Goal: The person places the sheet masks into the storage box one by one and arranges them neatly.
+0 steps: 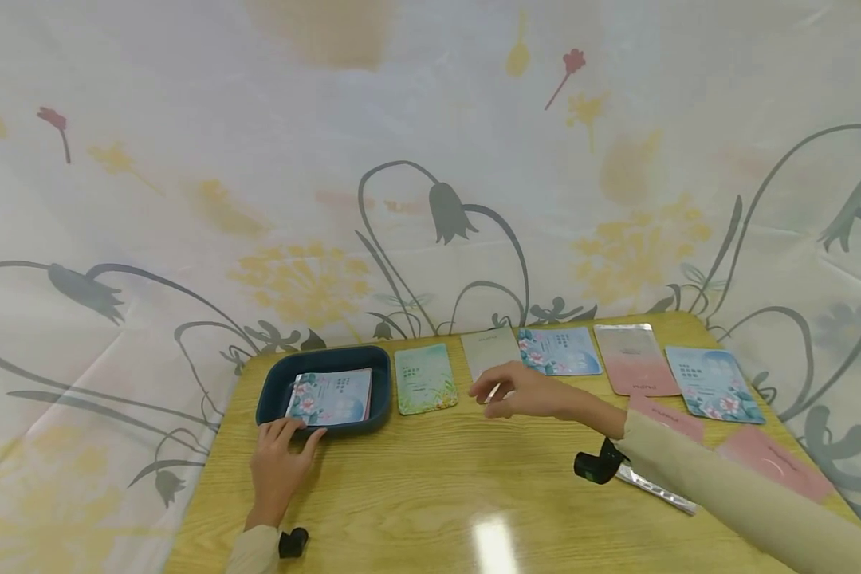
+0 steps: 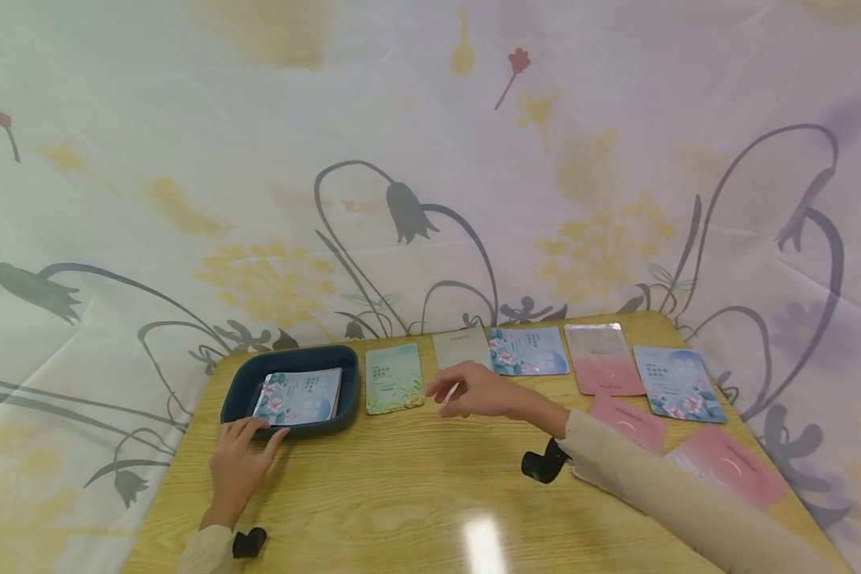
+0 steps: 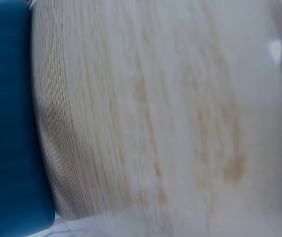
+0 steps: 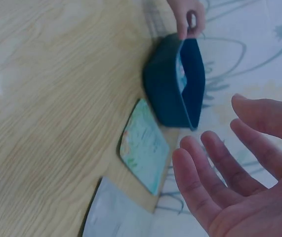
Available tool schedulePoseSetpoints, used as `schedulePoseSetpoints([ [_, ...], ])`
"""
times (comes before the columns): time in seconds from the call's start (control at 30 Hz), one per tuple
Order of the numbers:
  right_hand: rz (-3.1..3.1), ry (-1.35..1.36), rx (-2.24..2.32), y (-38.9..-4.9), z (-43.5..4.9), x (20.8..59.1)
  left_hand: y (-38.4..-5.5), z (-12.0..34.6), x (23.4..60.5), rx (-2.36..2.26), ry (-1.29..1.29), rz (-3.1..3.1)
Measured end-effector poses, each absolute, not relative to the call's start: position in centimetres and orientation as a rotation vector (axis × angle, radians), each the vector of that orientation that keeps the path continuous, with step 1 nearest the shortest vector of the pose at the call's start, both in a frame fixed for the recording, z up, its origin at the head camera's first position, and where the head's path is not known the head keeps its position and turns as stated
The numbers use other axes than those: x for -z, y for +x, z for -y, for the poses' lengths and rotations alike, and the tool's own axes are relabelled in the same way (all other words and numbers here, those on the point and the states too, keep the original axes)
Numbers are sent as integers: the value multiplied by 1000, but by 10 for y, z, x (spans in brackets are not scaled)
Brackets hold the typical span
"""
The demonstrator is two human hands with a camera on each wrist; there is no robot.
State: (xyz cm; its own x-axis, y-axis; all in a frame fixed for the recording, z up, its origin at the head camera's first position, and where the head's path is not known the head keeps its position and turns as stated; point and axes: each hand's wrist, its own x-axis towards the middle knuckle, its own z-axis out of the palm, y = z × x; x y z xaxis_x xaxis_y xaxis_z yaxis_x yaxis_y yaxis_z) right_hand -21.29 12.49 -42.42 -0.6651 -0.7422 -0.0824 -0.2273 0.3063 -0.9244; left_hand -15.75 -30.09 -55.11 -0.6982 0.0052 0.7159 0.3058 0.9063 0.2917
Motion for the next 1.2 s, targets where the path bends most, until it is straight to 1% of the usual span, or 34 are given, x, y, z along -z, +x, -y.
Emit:
schedulePoseSetpoints([
  [0.37, -2121, -723, 1397, -217, -177, 427, -157, 301, 552, 488, -223, 2296],
  [0.63, -2151, -634, 1355, -216, -208, 424, -157, 301, 552, 482, -220, 2290],
  [0.97, -2209, -584, 1331, -212, -246, 425, -157, 300, 555, 491, -219, 2269],
  [1.2, -2251, -565, 1327, -212, -270, 436, -158, 302, 556, 478, -226, 2259],
])
